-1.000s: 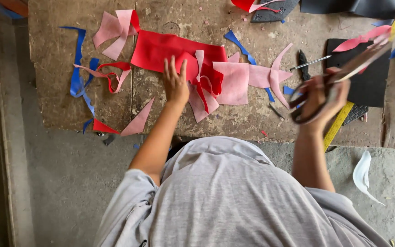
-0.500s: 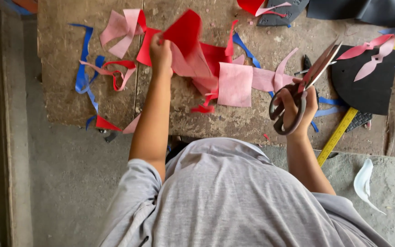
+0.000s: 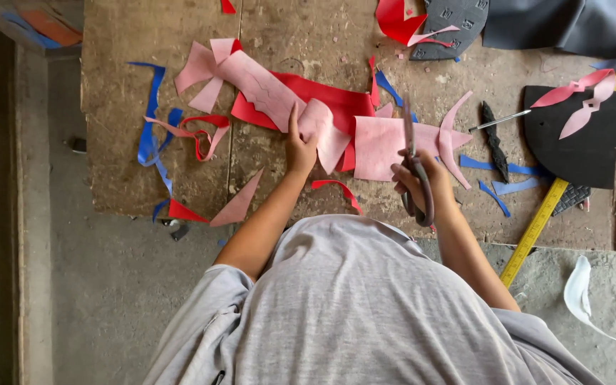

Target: Cutting out specific shapes from pink and red fabric pieces using scissors on a workshop table.

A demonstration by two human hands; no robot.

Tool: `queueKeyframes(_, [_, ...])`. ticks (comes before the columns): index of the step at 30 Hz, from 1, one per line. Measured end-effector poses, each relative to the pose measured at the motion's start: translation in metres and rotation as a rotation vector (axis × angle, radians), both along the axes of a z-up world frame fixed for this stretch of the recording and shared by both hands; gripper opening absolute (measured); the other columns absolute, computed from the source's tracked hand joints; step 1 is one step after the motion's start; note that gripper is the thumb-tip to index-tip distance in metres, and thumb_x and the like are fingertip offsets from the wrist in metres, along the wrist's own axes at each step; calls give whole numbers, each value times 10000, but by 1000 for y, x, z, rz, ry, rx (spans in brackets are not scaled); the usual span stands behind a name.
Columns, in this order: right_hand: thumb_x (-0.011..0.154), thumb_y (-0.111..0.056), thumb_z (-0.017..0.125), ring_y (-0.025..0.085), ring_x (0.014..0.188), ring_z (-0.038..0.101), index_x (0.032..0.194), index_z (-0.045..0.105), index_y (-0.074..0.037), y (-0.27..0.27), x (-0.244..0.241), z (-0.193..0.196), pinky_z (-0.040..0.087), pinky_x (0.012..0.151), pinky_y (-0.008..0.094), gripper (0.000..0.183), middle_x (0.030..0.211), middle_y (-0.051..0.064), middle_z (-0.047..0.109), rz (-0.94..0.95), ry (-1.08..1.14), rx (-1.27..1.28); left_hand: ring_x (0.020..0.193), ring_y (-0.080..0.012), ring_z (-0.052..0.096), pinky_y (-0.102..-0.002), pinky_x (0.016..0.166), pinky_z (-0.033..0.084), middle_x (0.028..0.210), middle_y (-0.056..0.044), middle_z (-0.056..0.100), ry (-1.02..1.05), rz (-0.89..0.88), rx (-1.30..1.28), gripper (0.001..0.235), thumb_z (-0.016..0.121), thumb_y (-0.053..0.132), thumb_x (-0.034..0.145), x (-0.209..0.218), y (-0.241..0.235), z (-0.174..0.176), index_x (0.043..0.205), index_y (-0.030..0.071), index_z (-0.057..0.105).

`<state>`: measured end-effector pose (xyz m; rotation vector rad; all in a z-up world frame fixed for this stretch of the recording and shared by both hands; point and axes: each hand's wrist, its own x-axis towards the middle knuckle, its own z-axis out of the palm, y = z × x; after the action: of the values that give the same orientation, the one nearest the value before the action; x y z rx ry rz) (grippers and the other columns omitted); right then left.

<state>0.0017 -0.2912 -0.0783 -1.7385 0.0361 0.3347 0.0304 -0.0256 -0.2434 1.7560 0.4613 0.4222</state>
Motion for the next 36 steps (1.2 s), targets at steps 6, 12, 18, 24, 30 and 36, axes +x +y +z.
queueKeyframes(6, [921, -297, 728, 177, 676, 654, 1173, 643, -76, 23, -8, 5, 532, 612, 309, 346, 776, 83, 664, 256, 37, -101, 1455, -200, 500, -352, 1230, 421, 1535, -53, 562, -391, -123, 16, 482, 588, 155, 1085, 20, 37, 151, 1552, 232, 500])
queueKeyframes(12, [925, -574, 606, 107, 750, 525, 1221, 548, -54, 50, -15, 40, 455, 660, 257, 602, 906, 5, 563, 584, -158, 111, 653, -19, 284, -147, 535, 341, 1792, -130, 161, -486, -267, -14, 814, 706, 65, 1052, -1, 51, 252, 1675, 151, 190])
queueKeyframes(18, [881, -714, 598, 125, 832, 561, 1285, 535, -28, 59, -26, 76, 476, 747, 268, 799, 974, 30, 614, 489, -300, 190, 697, -18, 339, -131, 594, 412, 1800, -82, 127, -485, -366, 76, 943, 779, 80, 1035, -13, 52, 272, 1689, 160, 104])
queueKeyframes(24, [875, -706, 621, 138, 806, 535, 1356, 499, -8, 62, -42, 76, 443, 717, 284, 857, 874, 56, 571, 396, -314, 186, 992, 5, 508, -140, 678, 547, 1807, -54, 39, -531, -408, 6, 975, 794, 10, 1034, -7, 58, 274, 1693, 146, 89])
queueKeyframes(30, [873, -721, 602, 120, 737, 501, 1352, 507, -10, 66, -51, 83, 444, 663, 271, 862, 853, 41, 538, 375, -318, 130, 641, -44, 226, -133, 531, 373, 1800, 13, 141, -475, -425, 87, 979, 825, 91, 1047, -5, 57, 269, 1702, 182, 104])
queueKeyframes(36, [875, -744, 576, 124, 737, 539, 1326, 505, -20, 67, -56, 79, 461, 670, 276, 856, 872, 38, 570, 381, -319, 100, 723, -43, 292, -116, 577, 451, 1804, 35, 127, -513, -414, -1, 961, 810, 56, 1058, -6, 65, 278, 1708, 176, 111])
